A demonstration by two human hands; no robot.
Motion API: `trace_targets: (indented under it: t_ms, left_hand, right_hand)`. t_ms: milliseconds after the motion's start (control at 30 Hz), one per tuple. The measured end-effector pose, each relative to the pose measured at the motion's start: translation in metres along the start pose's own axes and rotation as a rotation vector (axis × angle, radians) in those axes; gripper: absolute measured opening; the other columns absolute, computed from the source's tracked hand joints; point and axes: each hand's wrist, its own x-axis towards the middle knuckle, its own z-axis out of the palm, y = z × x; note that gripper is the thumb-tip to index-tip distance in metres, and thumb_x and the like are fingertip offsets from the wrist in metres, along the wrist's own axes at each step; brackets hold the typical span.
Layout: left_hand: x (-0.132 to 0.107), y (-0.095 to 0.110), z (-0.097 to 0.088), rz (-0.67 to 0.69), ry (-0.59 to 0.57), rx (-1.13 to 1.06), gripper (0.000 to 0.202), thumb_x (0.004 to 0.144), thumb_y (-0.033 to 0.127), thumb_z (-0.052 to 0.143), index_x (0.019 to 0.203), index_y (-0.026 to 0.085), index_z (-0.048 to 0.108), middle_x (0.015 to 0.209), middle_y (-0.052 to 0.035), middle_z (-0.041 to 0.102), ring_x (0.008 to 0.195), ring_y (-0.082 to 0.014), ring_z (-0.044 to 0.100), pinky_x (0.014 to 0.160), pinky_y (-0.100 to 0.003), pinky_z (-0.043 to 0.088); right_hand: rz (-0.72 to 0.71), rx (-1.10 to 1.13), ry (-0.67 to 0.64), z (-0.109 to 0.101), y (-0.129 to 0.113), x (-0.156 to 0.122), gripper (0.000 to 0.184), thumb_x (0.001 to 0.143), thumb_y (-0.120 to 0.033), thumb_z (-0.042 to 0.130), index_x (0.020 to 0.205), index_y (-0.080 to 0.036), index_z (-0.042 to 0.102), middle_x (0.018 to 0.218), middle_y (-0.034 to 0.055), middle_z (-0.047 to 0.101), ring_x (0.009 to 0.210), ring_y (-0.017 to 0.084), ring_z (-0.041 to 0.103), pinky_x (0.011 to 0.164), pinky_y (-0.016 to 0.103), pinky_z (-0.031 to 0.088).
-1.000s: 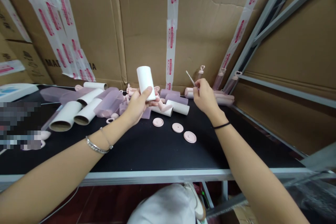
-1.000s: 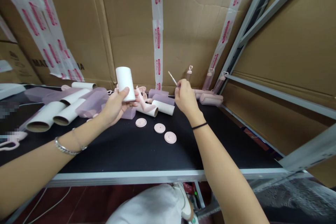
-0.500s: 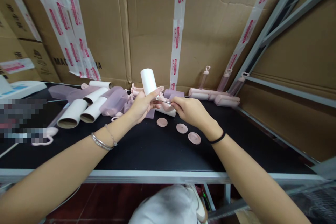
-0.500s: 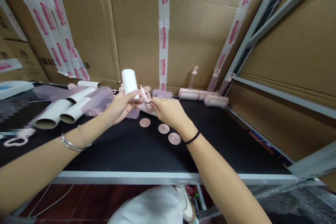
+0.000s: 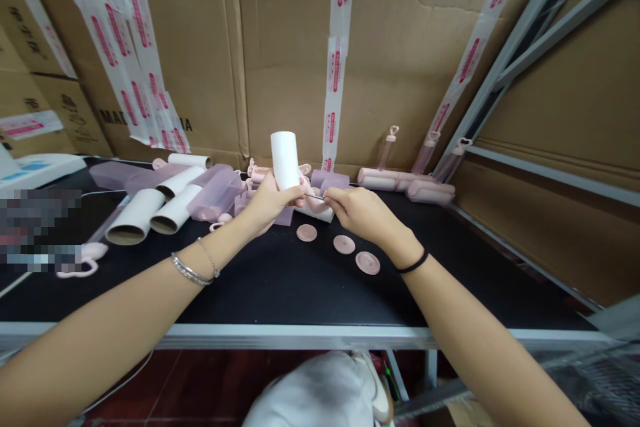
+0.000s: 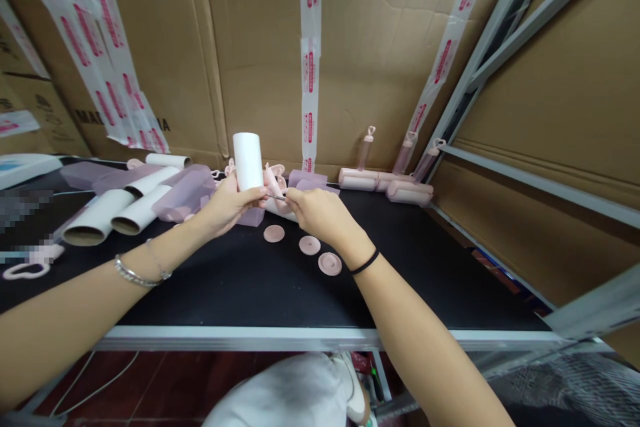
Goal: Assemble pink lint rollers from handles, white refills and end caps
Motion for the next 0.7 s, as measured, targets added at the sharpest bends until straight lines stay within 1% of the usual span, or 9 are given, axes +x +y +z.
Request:
trace_targets:
  t_ms: [133, 300, 367, 433, 500, 567, 633, 700]
  left_hand:
    - [0.0, -0.001, 0.001, 0.009, 0.038, 0.048, 0.033, 0.066, 0.02, 0.068, 0.093, 0.013, 0.052, 0.08, -0.0023, 0.061, 0.066, -0.0097, 0.06, 0.059, -0.022, 0.052]
    - [0.0, -0.001, 0.0, -0.028, 0.061, 0.035, 0.036, 0.068, 0.023, 0.068, 0.098, 0.012, 0.052, 0.088, -0.0066, 0.063, 0.072, -0.0127, 0.064, 0.063, -0.024, 0.054]
    - [0.0, -0.001, 0.0, -0.028, 0.061, 0.043, 0.037, 0.068, 0.025, 0.069, 0.099, 0.012, 0.053, 0.091, -0.0075, 0.063, 0.074, -0.014, 0.064, 0.065, -0.026, 0.054]
    - [-0.002, -0.001, 0.002, -0.026, 0.031, 0.071, 0.038, 0.068, 0.028, 0.069, 0.099, 0.012, 0.053, 0.09, -0.0075, 0.064, 0.075, -0.0154, 0.064, 0.066, -0.028, 0.054]
    - [-0.004, 0.0, 0.004, -0.012, -0.012, 0.141, 0.039, 0.068, 0.031, 0.069, 0.098, 0.012, 0.054, 0.086, -0.0072, 0.065, 0.075, -0.0165, 0.063, 0.067, -0.03, 0.053]
    - [-0.006, 0.001, 0.007, 0.013, -0.026, 0.255, 0.044, 0.066, 0.033, 0.07, 0.101, 0.012, 0.054, 0.085, -0.0068, 0.065, 0.073, -0.0171, 0.062, 0.066, -0.03, 0.052]
    - [-0.008, 0.001, 0.008, 0.038, -0.007, 0.393, 0.05, 0.065, 0.035, 0.07, 0.106, 0.013, 0.052, 0.088, -0.0065, 0.064, 0.07, -0.0168, 0.061, 0.062, -0.028, 0.05]
    - [-0.007, 0.002, 0.006, 0.076, 0.015, 0.537, 0.055, 0.064, 0.038, 0.069, 0.11, 0.014, 0.051, 0.091, -0.0058, 0.063, 0.068, -0.0165, 0.059, 0.059, -0.027, 0.048]
  right_hand:
    - [-0.022, -0.002, 0.0, 0.003, 0.001, 0.001, 0.026, 0.092, -0.027, 0.033, 0.096, -0.02, 0.058, 0.085, 0.0047, 0.067, 0.073, 0.016, 0.06, 0.057, 0.024, 0.027]
    - [-0.02, -0.026, -0.011, -0.001, 0.0, 0.0, 0.03, 0.094, -0.028, 0.031, 0.097, -0.019, 0.059, 0.081, 0.0054, 0.066, 0.071, 0.016, 0.06, 0.057, 0.024, 0.029]
    - [-0.049, -0.047, -0.007, 0.001, -0.004, -0.001, 0.029, 0.093, -0.028, 0.032, 0.098, -0.021, 0.059, 0.085, 0.0052, 0.066, 0.073, 0.016, 0.06, 0.057, 0.024, 0.031]
    - [-0.107, -0.084, -0.027, 0.007, -0.01, -0.001, 0.027, 0.092, -0.027, 0.034, 0.1, -0.022, 0.06, 0.088, 0.0055, 0.066, 0.074, 0.017, 0.061, 0.057, 0.025, 0.034]
    - [-0.162, -0.119, -0.058, 0.015, -0.017, -0.001, 0.025, 0.091, -0.027, 0.037, 0.102, -0.022, 0.059, 0.09, 0.0071, 0.066, 0.074, 0.018, 0.061, 0.057, 0.025, 0.036]
    - [-0.219, -0.115, -0.087, 0.019, -0.024, 0.0, 0.025, 0.091, -0.028, 0.039, 0.102, -0.02, 0.06, 0.092, 0.0085, 0.065, 0.074, 0.018, 0.061, 0.06, 0.026, 0.038]
    - [-0.274, -0.054, -0.115, 0.016, -0.026, -0.001, 0.026, 0.089, -0.035, 0.044, 0.098, -0.02, 0.062, 0.091, 0.0077, 0.066, 0.076, 0.018, 0.06, 0.062, 0.026, 0.038]
    - [-0.283, 0.028, -0.129, 0.007, -0.021, -0.002, 0.025, 0.085, -0.04, 0.051, 0.09, -0.02, 0.065, 0.085, 0.0053, 0.066, 0.073, 0.016, 0.059, 0.061, 0.024, 0.036]
